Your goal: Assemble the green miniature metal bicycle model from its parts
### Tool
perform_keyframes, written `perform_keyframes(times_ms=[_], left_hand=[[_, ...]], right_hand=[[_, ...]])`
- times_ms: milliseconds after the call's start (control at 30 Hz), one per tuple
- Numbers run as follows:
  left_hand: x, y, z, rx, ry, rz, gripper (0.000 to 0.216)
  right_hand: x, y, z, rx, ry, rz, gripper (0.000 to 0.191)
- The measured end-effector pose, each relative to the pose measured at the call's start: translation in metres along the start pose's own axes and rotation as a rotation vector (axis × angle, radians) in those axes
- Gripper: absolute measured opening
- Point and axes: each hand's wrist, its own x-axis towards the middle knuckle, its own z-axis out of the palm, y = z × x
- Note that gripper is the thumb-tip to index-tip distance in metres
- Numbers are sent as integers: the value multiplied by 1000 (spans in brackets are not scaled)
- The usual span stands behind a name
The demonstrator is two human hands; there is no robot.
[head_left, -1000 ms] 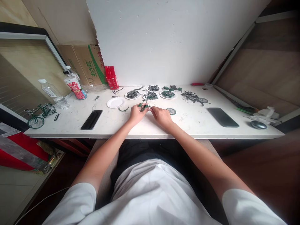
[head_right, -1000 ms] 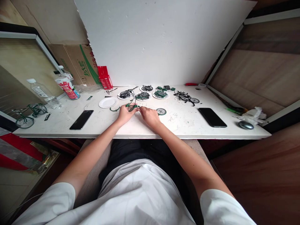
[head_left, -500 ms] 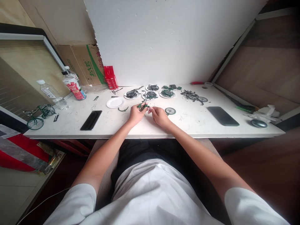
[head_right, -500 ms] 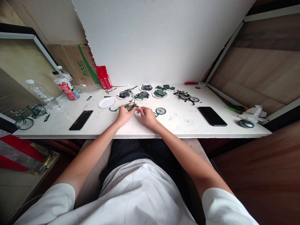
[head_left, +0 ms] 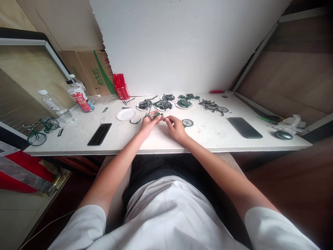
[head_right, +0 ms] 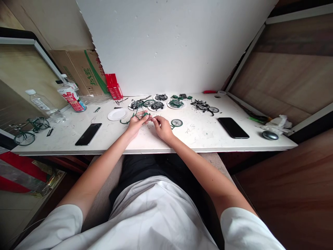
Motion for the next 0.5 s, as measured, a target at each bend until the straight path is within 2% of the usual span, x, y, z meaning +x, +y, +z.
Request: perform_keyframes(times_ms=[100,233,367,500], left_hand=[[-1,4,-1,-82,-66,-26,54],[-2,7,2,-141,-140,4,51],[-3,7,7,-148,-137,-11,53],[-3,8,8,-181,-123,-47,54]], right_hand=[[0,2,1,26,2,-36,53],[-1,2,2,32,-74,-48,42],[-1,1,2,24,-90,-53,40],[-1,3,4,-23,-89,-73,45]])
